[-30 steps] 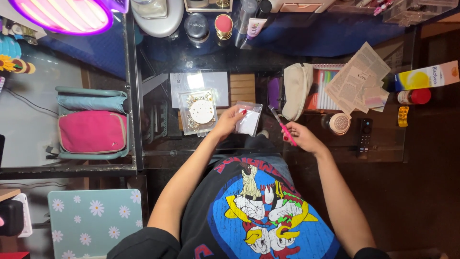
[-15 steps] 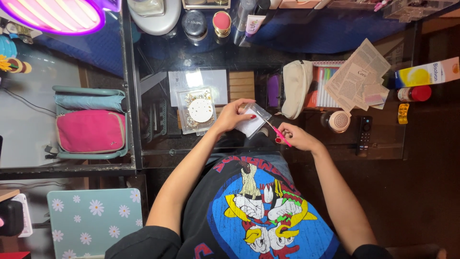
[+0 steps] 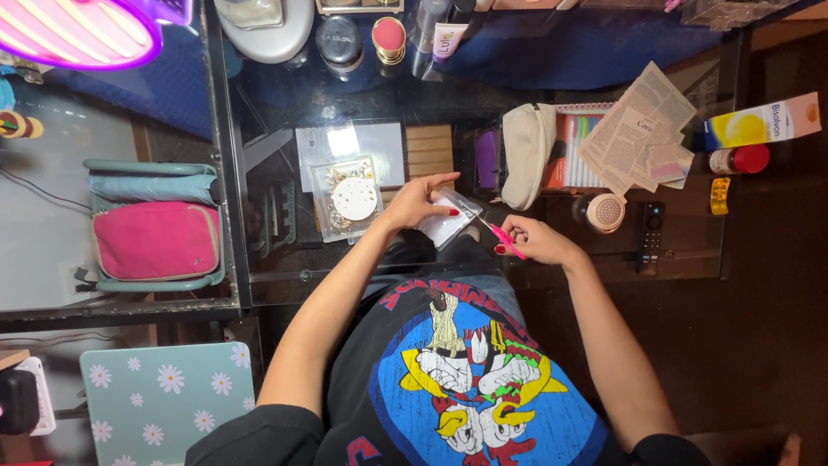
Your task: The person packs various cosmetic items into a pink toiletry bag on a cluttered glass desk, then closes the bag and places it on a nearby chair. They then retrieve a small plastic bag containing jewelry, cut it open with scissors, and begin attaching small metal charms to a white circular disc.
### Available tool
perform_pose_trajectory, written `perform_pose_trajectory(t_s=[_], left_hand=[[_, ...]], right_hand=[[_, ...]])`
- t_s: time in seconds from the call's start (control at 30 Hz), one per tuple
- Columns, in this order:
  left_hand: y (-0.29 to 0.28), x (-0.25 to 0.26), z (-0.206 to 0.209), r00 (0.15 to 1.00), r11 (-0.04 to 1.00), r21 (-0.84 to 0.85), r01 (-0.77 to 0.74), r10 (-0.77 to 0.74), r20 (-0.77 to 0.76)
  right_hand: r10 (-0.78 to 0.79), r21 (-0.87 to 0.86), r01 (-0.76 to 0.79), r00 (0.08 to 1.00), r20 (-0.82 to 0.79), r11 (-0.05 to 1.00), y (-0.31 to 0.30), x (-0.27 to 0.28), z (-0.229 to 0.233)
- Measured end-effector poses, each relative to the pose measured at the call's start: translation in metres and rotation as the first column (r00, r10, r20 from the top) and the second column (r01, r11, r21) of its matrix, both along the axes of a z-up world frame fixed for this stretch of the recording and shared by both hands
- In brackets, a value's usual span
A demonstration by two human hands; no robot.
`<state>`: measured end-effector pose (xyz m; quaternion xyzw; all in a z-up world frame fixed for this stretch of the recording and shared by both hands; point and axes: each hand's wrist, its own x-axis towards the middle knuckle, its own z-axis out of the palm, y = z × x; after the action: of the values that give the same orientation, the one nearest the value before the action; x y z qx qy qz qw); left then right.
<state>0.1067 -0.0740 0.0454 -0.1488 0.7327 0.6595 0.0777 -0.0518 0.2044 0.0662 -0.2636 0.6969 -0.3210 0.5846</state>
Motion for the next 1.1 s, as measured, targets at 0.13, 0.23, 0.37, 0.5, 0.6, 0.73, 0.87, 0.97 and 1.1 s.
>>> perform_pose_trajectory(t_s=[0.13, 0.23, 0.37, 0.5, 0.6, 0.73, 0.87, 0.97, 1.1], left_hand=[[-0.001, -0.001, 0.006, 0.998, 1.0, -0.006, 0.02, -0.02, 0.056], [-0.001, -0.003, 0.004, 0.998, 0.999, 0.032, 0.012, -0.014, 0.062], [0.002, -0.005, -0.005, 1.0, 0.999, 0.043, -0.002, 0.002, 0.005], [0.006, -0.006, -0.004, 0.996, 0.982, 0.173, -0.08, 0.084, -0.015], [0.009, -0.007, 0.002, 0.992, 0.972, 0.199, -0.123, 0.124, 0.009], [0.014, -0.005, 0.005, 0.989, 0.967, 0.212, -0.144, 0.147, 0.001], [0.016, -0.004, 0.008, 0.983, 0.95, 0.262, -0.171, 0.181, -0.015], [0.017, -0.003, 0.009, 0.977, 0.939, 0.272, -0.212, 0.207, 0.045], [0.019, -0.003, 0.007, 0.975, 0.927, 0.304, -0.219, 0.221, 0.028]], right_hand=[[0.012, 0.035, -0.011, 1.0, -0.028, 0.999, 0.001, 0.002, 0.0], [-0.017, 0.047, 0.017, 1.0, -0.001, 0.999, 0.005, 0.0, -0.004], [-0.04, 0.053, 0.039, 0.999, 0.009, 0.998, 0.006, 0.001, 0.0], [-0.076, 0.032, 0.075, 0.997, 0.022, 0.997, 0.008, 0.003, -0.003], [-0.084, 0.011, 0.084, 0.996, 0.001, 0.996, 0.008, 0.007, -0.005], [-0.084, -0.014, 0.084, 0.995, -0.045, 0.996, 0.007, 0.013, -0.012], [-0.121, -0.024, 0.121, 0.993, -0.004, 0.992, 0.003, 0.018, -0.008], [-0.129, -0.027, 0.129, 0.992, 0.012, 0.991, 0.002, 0.02, -0.009], [-0.143, -0.031, 0.145, 0.988, 0.048, 0.989, 0.004, 0.021, -0.015]])
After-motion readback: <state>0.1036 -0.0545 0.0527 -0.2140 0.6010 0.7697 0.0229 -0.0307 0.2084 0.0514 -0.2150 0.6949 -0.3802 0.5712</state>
